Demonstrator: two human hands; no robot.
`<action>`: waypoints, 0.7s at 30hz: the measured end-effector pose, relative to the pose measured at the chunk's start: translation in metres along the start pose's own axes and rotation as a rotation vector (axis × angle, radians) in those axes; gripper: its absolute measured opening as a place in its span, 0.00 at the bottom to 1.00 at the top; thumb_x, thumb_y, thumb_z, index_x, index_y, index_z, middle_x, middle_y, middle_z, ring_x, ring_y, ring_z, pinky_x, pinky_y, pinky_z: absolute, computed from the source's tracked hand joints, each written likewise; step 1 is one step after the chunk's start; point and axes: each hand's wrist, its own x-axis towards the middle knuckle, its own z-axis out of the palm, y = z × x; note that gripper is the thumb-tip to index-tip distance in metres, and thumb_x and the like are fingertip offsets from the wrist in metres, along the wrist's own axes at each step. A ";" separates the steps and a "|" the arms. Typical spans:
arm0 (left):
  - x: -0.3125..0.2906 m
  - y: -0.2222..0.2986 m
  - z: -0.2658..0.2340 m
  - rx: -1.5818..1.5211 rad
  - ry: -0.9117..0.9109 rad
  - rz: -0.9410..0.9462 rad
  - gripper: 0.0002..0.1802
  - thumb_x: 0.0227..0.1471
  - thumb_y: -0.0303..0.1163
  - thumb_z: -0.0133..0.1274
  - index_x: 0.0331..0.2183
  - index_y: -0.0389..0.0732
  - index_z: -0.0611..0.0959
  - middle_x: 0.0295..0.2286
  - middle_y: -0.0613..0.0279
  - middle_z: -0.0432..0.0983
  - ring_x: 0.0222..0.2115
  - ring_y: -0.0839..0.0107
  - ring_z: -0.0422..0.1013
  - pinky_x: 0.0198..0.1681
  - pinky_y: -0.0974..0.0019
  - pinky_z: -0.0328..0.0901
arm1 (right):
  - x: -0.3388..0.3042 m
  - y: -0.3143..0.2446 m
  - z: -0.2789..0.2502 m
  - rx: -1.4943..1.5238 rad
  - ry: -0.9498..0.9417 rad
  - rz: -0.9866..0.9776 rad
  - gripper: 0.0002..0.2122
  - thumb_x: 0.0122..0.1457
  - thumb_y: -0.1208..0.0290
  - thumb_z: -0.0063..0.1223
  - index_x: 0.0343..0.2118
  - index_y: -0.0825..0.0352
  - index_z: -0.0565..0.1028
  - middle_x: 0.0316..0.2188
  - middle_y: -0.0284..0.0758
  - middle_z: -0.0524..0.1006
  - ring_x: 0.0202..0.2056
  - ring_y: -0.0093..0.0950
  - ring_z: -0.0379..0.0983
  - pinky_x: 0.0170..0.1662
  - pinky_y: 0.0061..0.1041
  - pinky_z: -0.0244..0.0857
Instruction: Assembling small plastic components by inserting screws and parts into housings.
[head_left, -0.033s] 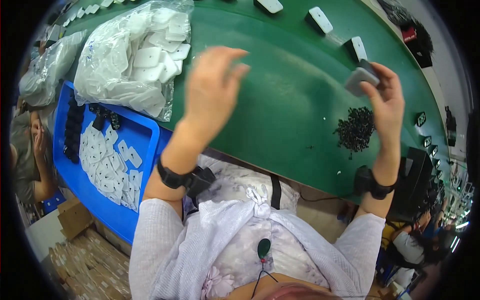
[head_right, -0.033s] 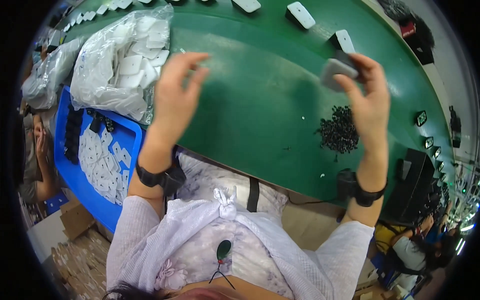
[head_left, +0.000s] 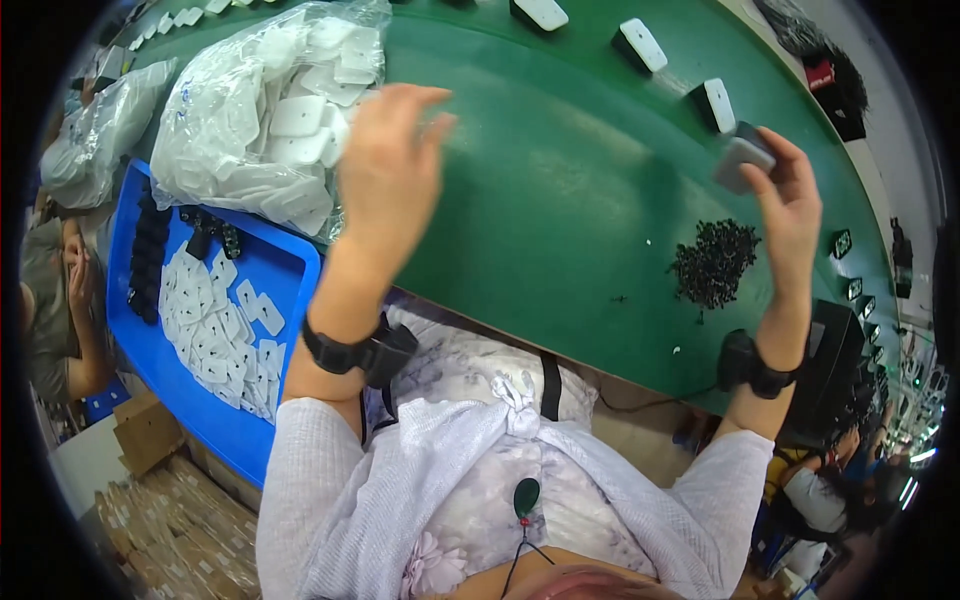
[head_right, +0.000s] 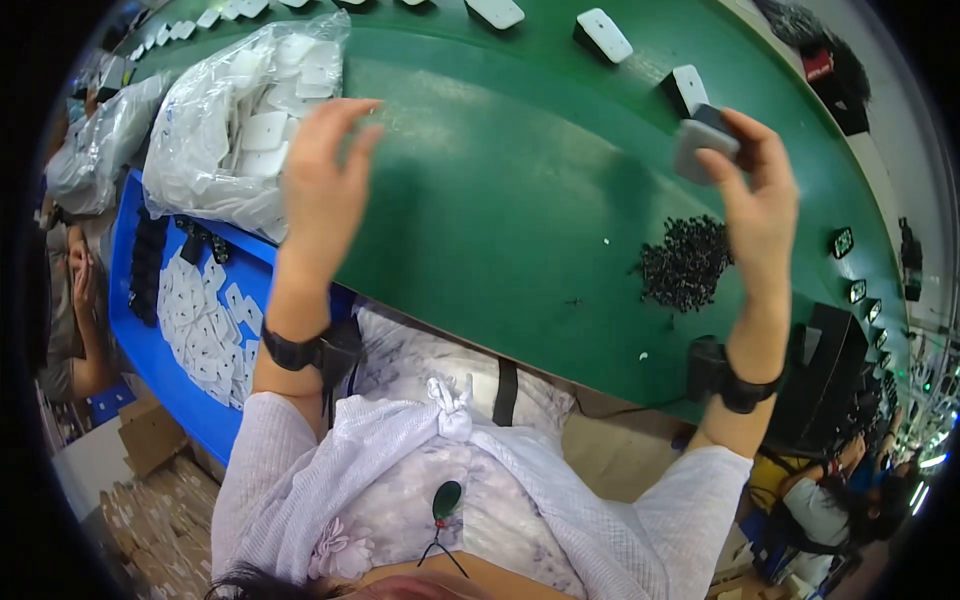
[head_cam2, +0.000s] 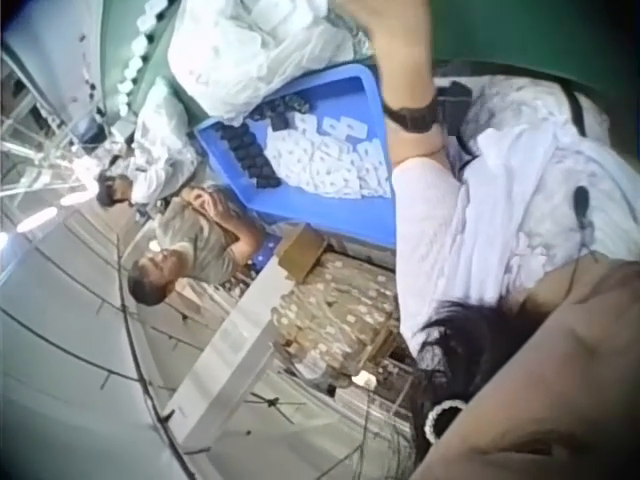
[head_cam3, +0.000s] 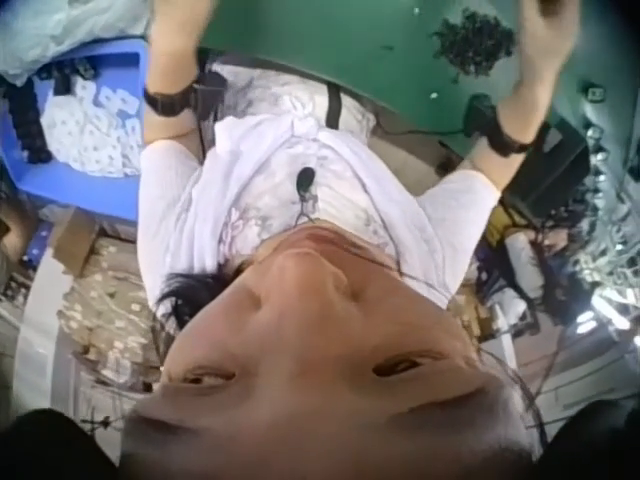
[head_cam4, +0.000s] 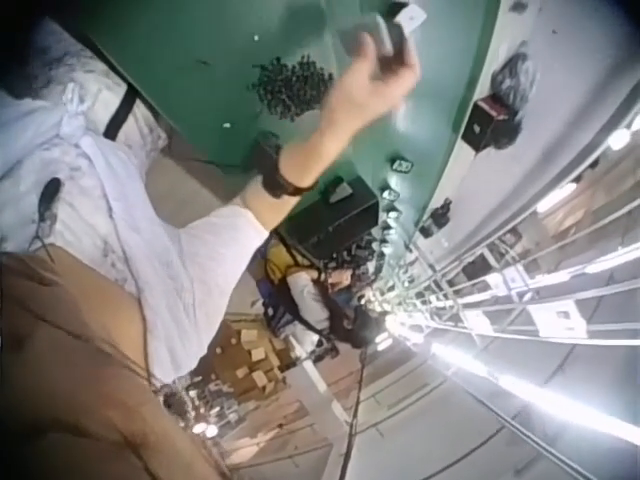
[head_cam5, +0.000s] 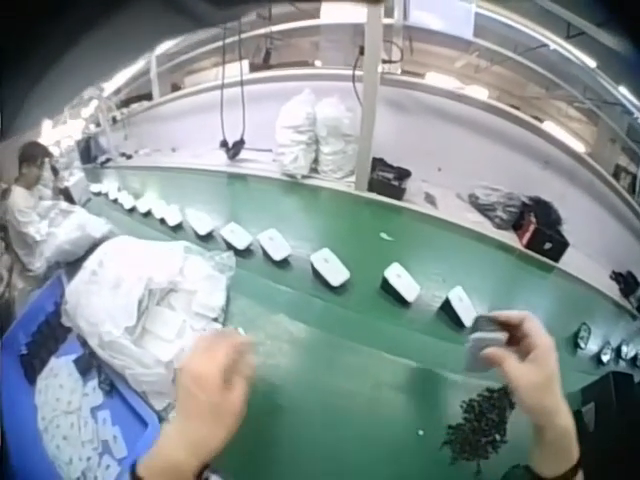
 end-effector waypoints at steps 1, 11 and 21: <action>0.004 -0.021 -0.013 0.184 0.064 0.029 0.10 0.49 0.30 0.55 0.36 0.40 0.79 0.34 0.55 0.73 0.38 0.55 0.68 0.42 0.57 0.63 | 0.010 0.014 -0.024 -0.056 -0.009 0.043 0.20 0.56 0.79 0.53 0.53 0.71 0.68 0.45 0.35 0.73 0.47 0.24 0.69 0.52 0.22 0.61; 0.001 -0.127 -0.048 0.919 -0.129 -0.025 0.23 0.53 0.47 0.52 0.41 0.37 0.79 0.37 0.51 0.77 0.38 0.52 0.71 0.42 0.56 0.65 | 0.078 0.139 -0.127 -0.268 -0.211 0.242 0.15 0.55 0.71 0.59 0.45 0.67 0.73 0.36 0.27 0.75 0.35 0.20 0.70 0.41 0.19 0.65; 0.015 -0.131 -0.050 0.644 -0.071 -0.145 0.18 0.60 0.39 0.43 0.44 0.37 0.79 0.41 0.49 0.76 0.42 0.51 0.71 0.45 0.58 0.64 | 0.073 0.159 -0.145 -0.125 -0.146 0.116 0.15 0.51 0.68 0.61 0.39 0.71 0.76 0.32 0.35 0.78 0.34 0.26 0.73 0.39 0.25 0.67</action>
